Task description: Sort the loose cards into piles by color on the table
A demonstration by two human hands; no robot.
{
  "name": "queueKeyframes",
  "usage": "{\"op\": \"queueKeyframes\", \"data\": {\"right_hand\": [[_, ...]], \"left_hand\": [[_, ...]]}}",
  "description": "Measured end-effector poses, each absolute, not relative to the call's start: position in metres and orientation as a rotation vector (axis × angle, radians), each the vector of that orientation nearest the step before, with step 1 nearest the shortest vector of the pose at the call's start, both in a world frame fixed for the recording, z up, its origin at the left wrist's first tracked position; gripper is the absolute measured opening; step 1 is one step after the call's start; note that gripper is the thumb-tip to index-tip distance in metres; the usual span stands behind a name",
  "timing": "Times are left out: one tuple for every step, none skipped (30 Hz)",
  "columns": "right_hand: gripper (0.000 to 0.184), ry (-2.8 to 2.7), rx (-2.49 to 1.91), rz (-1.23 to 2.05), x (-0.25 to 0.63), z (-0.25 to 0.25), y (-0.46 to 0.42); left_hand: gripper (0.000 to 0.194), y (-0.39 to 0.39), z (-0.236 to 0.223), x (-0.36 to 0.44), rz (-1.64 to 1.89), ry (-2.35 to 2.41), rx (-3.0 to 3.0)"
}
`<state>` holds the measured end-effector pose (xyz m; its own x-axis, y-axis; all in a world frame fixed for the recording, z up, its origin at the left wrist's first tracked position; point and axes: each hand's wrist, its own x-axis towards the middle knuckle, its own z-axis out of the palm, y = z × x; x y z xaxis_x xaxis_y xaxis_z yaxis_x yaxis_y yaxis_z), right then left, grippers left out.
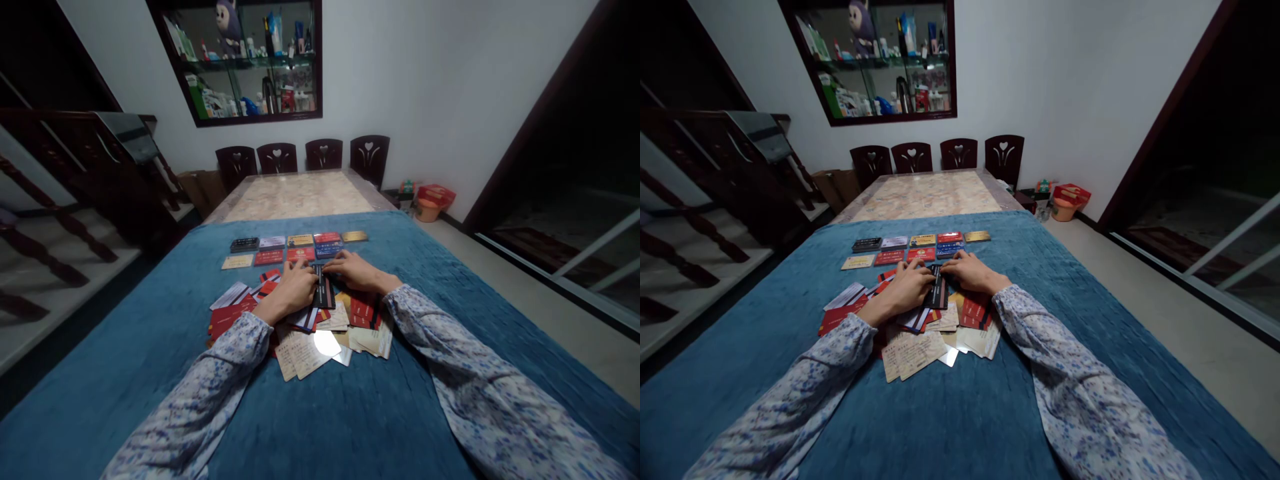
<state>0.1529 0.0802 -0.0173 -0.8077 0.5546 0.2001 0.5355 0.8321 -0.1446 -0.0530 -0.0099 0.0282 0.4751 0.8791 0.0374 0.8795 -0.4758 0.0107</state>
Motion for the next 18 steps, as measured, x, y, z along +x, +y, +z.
{"op": "queueKeyframes", "data": {"right_hand": [[0.055, -2.775, -0.846, 0.117, 0.153, -0.016, 0.08], [0.053, -2.771, -0.848, 0.116, 0.153, -0.015, 0.079], [0.052, -2.77, -0.845, 0.116, 0.153, -0.014, 0.079], [0.051, -2.771, -0.832, 0.119, 0.153, -0.013, 0.079], [0.049, -2.774, -0.812, 0.123, 0.154, -0.013, 0.079], [0.048, -2.777, -0.788, 0.128, 0.155, -0.013, 0.08], [0.046, -2.778, -0.767, 0.132, 0.155, -0.013, 0.08], [0.044, -2.779, -0.75, 0.135, 0.156, -0.013, 0.081], [0.043, -2.778, -0.741, 0.138, 0.156, -0.013, 0.082], [0.042, -2.778, -0.737, 0.139, 0.157, -0.013, 0.082], [0.042, -2.78, -0.738, 0.139, 0.157, -0.012, 0.083], [0.043, -2.785, -0.739, 0.136, 0.157, -0.012, 0.083], [0.043, -2.79, -0.741, 0.13, 0.158, -0.012, 0.083], [0.044, -2.795, -0.744, 0.122, 0.157, -0.012, 0.082], [0.046, -2.8, -0.746, 0.114, 0.157, -0.011, 0.081], [0.047, -2.806, -0.748, 0.107, 0.157, -0.011, 0.08], [0.05, -2.812, -0.752, 0.102, 0.157, -0.01, 0.079], [0.054, -2.82, -0.758, 0.099, 0.156, -0.01, 0.077]], "left_hand": [[0.03, -0.01, 0.029, -0.053, -0.061, -1.6, -2.693], [0.029, -0.01, 0.029, -0.052, -0.061, -1.597, -2.692], [0.029, -0.011, 0.029, -0.052, -0.059, -1.597, -2.685], [0.028, -0.011, 0.028, -0.051, -0.057, -1.599, -2.672], [0.029, -0.011, 0.027, -0.051, -0.055, -1.601, -2.658], [0.029, -0.01, 0.025, -0.05, -0.056, -1.605, -2.645], [0.03, -0.009, 0.023, -0.05, -0.058, -1.609, -2.64], [0.031, -0.008, 0.021, -0.05, -0.063, -1.612, -2.643], [0.031, -0.007, 0.019, -0.051, -0.069, -1.615, -2.654], [0.031, -0.005, 0.017, -0.051, -0.069, -1.62, -2.671], [0.032, -0.004, 0.015, -0.052, -0.078, -1.622, -2.685], [0.031, -0.002, 0.013, -0.054, -0.082, -1.626, -2.697], [0.031, 0.0, 0.012, -0.055, -0.085, -1.63, -2.709], [0.031, 0.001, 0.012, -0.056, -0.091, -1.632, -2.72], [0.031, 0.002, 0.011, -0.058, -0.1, -1.631, -2.732], [0.031, 0.002, 0.011, -0.059, -0.114, -1.624, -2.747], [0.031, 0.003, 0.011, -0.06, -0.133, -1.609, -2.764], [0.031, 0.003, 0.011, -0.061, -0.153, -1.589, -2.782]]}}
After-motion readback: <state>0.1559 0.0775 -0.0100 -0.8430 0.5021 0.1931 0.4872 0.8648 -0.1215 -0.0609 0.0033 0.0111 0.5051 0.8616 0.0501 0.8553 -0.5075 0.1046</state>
